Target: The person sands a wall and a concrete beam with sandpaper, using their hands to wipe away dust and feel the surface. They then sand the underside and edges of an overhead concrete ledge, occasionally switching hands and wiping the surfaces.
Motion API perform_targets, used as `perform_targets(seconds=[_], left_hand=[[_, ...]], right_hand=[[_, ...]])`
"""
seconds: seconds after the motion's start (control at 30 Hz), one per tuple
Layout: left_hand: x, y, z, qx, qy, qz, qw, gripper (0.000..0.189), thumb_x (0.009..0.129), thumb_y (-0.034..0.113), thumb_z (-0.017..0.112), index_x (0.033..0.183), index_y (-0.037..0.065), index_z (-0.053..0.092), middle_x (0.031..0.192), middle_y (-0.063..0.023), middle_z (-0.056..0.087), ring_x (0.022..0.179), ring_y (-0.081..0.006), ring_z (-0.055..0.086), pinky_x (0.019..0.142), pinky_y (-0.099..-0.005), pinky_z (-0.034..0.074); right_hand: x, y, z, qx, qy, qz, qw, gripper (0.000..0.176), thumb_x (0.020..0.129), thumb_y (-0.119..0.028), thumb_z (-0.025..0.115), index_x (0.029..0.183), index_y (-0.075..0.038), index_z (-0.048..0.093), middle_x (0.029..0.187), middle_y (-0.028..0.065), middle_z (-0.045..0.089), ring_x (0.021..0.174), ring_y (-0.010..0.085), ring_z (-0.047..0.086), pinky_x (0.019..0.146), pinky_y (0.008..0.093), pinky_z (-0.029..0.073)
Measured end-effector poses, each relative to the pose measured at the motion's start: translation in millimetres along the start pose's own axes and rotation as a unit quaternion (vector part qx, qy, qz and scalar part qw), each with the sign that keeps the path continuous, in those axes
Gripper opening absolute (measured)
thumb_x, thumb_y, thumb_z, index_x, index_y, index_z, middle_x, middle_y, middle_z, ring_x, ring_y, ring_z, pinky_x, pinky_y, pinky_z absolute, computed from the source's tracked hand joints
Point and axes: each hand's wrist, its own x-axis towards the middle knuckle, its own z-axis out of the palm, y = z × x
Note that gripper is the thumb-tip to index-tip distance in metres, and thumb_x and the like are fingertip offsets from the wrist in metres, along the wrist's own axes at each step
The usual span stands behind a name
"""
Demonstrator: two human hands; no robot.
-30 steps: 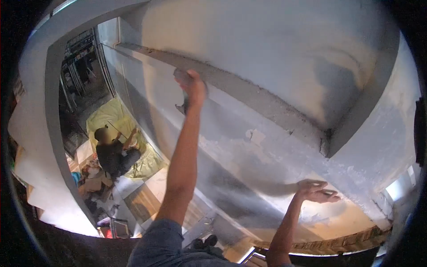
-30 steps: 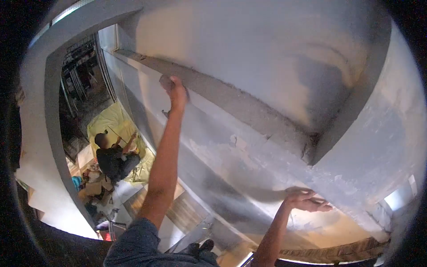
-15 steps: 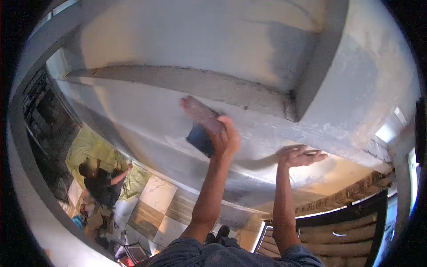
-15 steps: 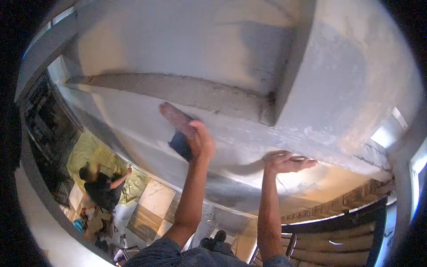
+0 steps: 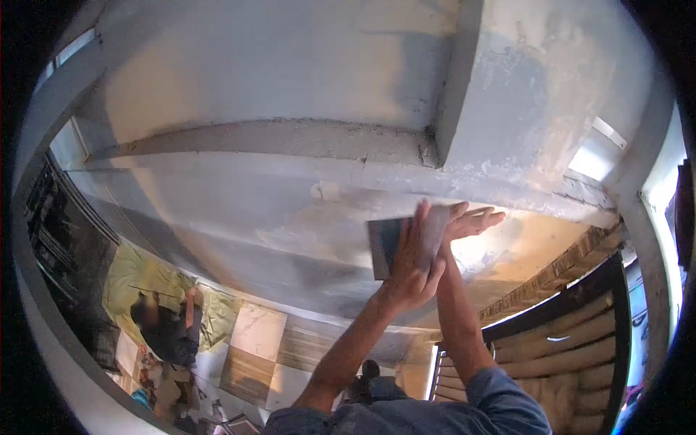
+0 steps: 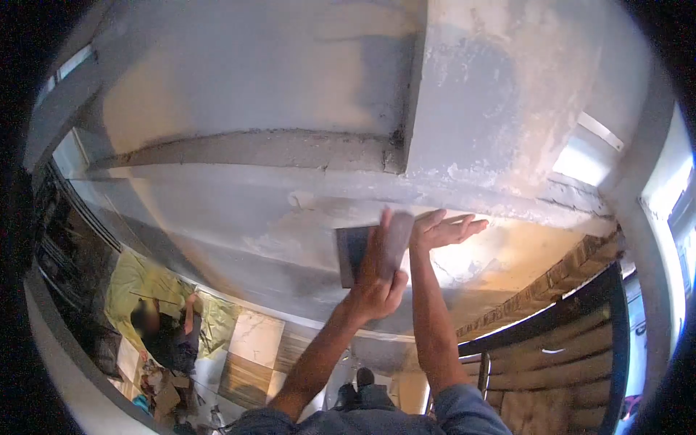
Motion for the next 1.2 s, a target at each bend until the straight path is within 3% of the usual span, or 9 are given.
perform_targets(seconds=[0.17, 0.33, 0.4, 0.5, 0.6, 0.67, 0.93, 1.07, 1.2], left_hand=[[-160.7, 2.2, 3.0, -0.225, -0.032, -0.337, 0.914, 0.054, 0.101, 0.029, 0.035, 0.143, -0.004, 0.029, 0.144, -0.0306, 0.034, 0.136, -0.0405, 0.033, 0.113, -0.0397, 0.024], [-251.2, 15.1, -21.4, -0.257, -0.008, -0.578, 0.774, 0.067, 0.100, 0.052, 0.035, 0.131, -0.005, 0.048, 0.133, -0.0208, 0.052, 0.126, -0.0284, 0.045, 0.106, -0.0349, 0.033], [-246.7, 32.9, -23.3, -0.287, 0.031, -0.554, 0.781, 0.067, 0.099, 0.053, 0.037, 0.128, -0.005, 0.051, 0.128, -0.0189, 0.054, 0.122, -0.0271, 0.047, 0.104, -0.0342, 0.035], [-244.1, 45.1, -16.2, -0.307, 0.037, -0.529, 0.790, 0.066, 0.099, 0.054, 0.039, 0.124, -0.005, 0.054, 0.123, -0.0157, 0.057, 0.116, -0.0242, 0.051, 0.101, -0.0339, 0.037], [-234.5, 46.3, -18.0, -0.319, -0.031, -0.500, 0.805, 0.064, 0.099, 0.053, 0.041, 0.123, -0.004, 0.054, 0.121, -0.0126, 0.057, 0.114, -0.0212, 0.051, 0.100, -0.0337, 0.038], [-231.4, 56.6, -17.2, -0.348, -0.071, -0.481, 0.802, 0.062, 0.099, 0.052, 0.042, 0.123, -0.004, 0.054, 0.121, -0.0109, 0.057, 0.114, -0.0199, 0.050, 0.100, -0.0331, 0.038], [-236.4, 76.5, 1.2, -0.361, -0.061, -0.479, 0.798, 0.041, 0.098, 0.037, 0.054, 0.119, 0.002, 0.059, 0.114, -0.0025, 0.060, 0.102, -0.0122, 0.053, 0.089, -0.0302, 0.044], [-236.4, 96.1, 12.8, -0.286, -0.216, -0.441, 0.823, 0.039, 0.097, 0.031, 0.056, 0.122, 0.001, 0.060, 0.121, -0.0062, 0.060, 0.106, -0.0134, 0.055, 0.090, -0.0312, 0.045], [-231.3, 120.6, 15.1, -0.309, -0.177, -0.234, 0.905, 0.044, 0.098, 0.031, 0.053, 0.130, 0.002, 0.055, 0.127, -0.0142, 0.060, 0.114, -0.0157, 0.056, 0.097, -0.0292, 0.044]], right_hand=[[8.5, -9.7, -22.9, -0.031, -0.069, -0.012, 0.997, 0.078, 0.098, -0.056, 0.027, 0.149, 0.001, 0.013, 0.152, 0.0309, 0.013, 0.142, 0.0447, 0.016, 0.114, 0.0534, 0.021], [-0.1, 13.0, -124.1, 0.083, -0.415, 0.079, 0.903, 0.075, 0.092, -0.032, 0.058, 0.144, 0.009, 0.023, 0.146, 0.0338, 0.029, 0.138, 0.0408, 0.031, 0.112, 0.0467, 0.027], [-46.5, 38.7, -180.6, 0.168, -0.566, 0.330, 0.736, 0.063, 0.090, -0.031, 0.065, 0.137, 0.002, 0.042, 0.128, 0.0224, 0.055, 0.114, 0.0285, 0.055, 0.100, 0.0368, 0.042], [-52.3, 7.3, -286.8, 0.301, -0.645, 0.582, 0.392, 0.072, 0.092, -0.061, 0.048, 0.129, 0.001, 0.053, 0.121, 0.0094, 0.060, 0.113, 0.0237, 0.054, 0.100, 0.0373, 0.040], [-52.7, -7.9, -341.4, 0.324, -0.622, 0.624, 0.345, 0.075, 0.094, -0.059, 0.045, 0.136, 0.002, 0.044, 0.128, 0.0104, 0.056, 0.114, 0.0250, 0.054, 0.104, 0.0394, 0.037], [-38.8, -5.3, -366.4, 0.364, -0.666, 0.613, 0.219, 0.070, 0.097, -0.051, 0.047, 0.142, 0.001, 0.034, 0.134, 0.0110, 0.050, 0.114, 0.0251, 0.055, 0.102, 0.0394, 0.040], [10.4, 17.5, -375.0, 0.178, -0.796, 0.412, 0.406, 0.038, 0.093, -0.035, 0.063, 0.104, 0.001, 0.066, 0.090, 0.0045, 0.066, 0.081, 0.0129, 0.060, 0.073, 0.0303, 0.051], [9.9, 30.2, -397.1, 0.163, -0.789, 0.334, 0.490, 0.031, 0.094, -0.027, 0.062, 0.102, 0.003, 0.067, 0.089, 0.0032, 0.066, 0.078, 0.0111, 0.059, 0.069, 0.0299, 0.050], [-9.1, 28.7, -421.8, 0.181, -0.671, 0.479, 0.537, 0.017, 0.091, -0.008, 0.058, 0.101, 0.001, 0.068, 0.092, 0.0050, 0.069, 0.086, 0.0146, 0.063, 0.076, 0.0329, 0.051]])
